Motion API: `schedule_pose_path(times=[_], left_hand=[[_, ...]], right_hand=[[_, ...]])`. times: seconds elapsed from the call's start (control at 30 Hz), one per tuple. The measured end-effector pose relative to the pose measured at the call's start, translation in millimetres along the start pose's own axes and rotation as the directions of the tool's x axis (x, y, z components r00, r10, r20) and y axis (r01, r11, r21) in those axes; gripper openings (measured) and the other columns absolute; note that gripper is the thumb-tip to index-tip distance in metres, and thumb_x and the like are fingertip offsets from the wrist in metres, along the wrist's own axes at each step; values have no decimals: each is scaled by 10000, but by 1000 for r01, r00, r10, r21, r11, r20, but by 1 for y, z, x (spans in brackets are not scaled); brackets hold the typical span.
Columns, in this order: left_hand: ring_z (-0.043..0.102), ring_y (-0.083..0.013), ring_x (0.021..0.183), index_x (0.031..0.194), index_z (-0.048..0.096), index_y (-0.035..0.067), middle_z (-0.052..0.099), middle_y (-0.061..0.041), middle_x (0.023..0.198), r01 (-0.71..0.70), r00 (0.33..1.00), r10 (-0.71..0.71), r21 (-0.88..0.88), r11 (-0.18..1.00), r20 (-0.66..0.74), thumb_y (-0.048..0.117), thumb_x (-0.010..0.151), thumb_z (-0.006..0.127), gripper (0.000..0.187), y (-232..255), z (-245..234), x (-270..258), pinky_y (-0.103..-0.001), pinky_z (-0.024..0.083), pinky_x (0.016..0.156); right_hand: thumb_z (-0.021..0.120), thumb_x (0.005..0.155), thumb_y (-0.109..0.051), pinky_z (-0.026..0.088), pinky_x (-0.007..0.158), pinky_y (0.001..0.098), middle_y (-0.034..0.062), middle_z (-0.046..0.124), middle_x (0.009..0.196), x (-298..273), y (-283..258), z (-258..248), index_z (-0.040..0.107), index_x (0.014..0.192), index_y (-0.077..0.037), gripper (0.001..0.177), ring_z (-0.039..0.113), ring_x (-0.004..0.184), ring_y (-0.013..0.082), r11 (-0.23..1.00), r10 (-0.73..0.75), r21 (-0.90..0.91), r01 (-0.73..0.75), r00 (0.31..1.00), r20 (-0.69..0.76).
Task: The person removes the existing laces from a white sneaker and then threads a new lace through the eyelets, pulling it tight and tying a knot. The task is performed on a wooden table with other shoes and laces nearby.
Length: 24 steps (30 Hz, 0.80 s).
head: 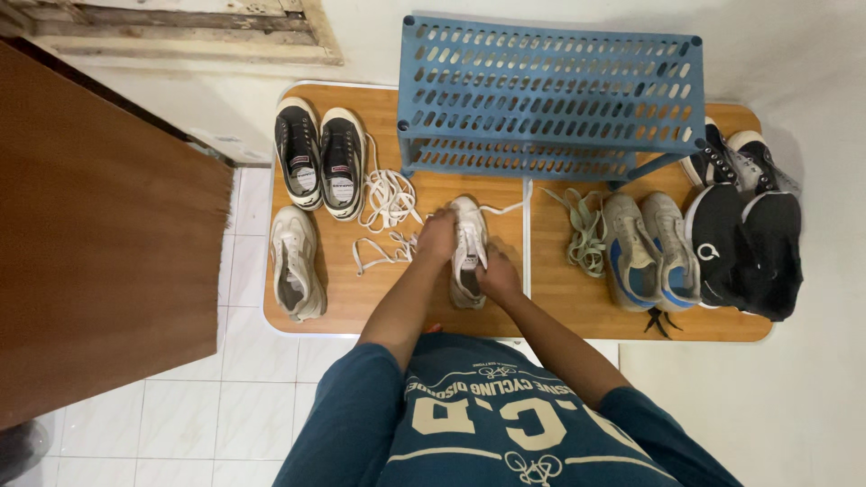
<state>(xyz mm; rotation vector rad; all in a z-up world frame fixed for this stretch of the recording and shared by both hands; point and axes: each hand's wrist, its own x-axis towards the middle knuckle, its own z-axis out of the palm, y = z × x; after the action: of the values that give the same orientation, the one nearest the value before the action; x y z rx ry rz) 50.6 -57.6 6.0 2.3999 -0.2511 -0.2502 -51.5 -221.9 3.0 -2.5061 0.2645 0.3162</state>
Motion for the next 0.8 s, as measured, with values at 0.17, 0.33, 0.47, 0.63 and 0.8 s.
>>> schedule_pose_path(times=[0.17, 0.33, 0.47, 0.63, 0.8], left_hand=[[680, -394, 965, 1148, 648, 94, 689, -205, 1074, 157, 984, -173, -268, 950, -37, 172, 887, 620, 274, -10, -33, -42, -486, 541, 875], [663, -396, 1011, 1104, 641, 86, 678, -200, 1094, 312, 922, -307, -19, 950, -237, 201, 907, 688, 233, -77, -48, -73, -511, 540, 866], [674, -376, 1011, 1124, 642, 86, 671, -181, 1124, 558, 811, -515, 104, 823, -277, 249, 883, 699, 297, -123, -49, -97, -495, 565, 844], [665, -359, 1084, 1130, 675, 77, 665, -159, 1194, 652, 758, -621, 191, 734, -200, 274, 843, 712, 350, -135, -54, -114, -471, 567, 872], [648, -364, 1156, 1163, 732, 103, 683, -175, 1230, 496, 868, -497, -10, 868, -18, 298, 924, 643, 322, -133, -53, -128, -476, 512, 972]], right_hand=[[538, 925, -192, 519, 908, 553, 304, 696, 1076, 10, 24, 15, 554, 1347, -42, 448, 655, 1015, 491, 997, -47, 64, 46, 999, 15], [527, 922, -146, 510, 902, 560, 319, 686, 1082, 7, 21, 19, 559, 1354, -9, 454, 646, 1008, 506, 983, -165, 71, 171, 983, -74], [539, 876, -117, 519, 874, 545, 334, 670, 1061, 1, 5, 18, 504, 1428, 25, 571, 648, 969, 505, 975, -209, 54, 215, 973, -97], [522, 894, -81, 527, 882, 527, 322, 668, 1108, 0, -40, 15, 520, 1438, 13, 551, 652, 998, 496, 946, -298, 88, 313, 943, -147], [532, 904, -88, 530, 890, 525, 305, 669, 1156, -8, -102, -4, 527, 1437, -17, 538, 650, 1030, 487, 872, -452, 146, 468, 883, -126]])
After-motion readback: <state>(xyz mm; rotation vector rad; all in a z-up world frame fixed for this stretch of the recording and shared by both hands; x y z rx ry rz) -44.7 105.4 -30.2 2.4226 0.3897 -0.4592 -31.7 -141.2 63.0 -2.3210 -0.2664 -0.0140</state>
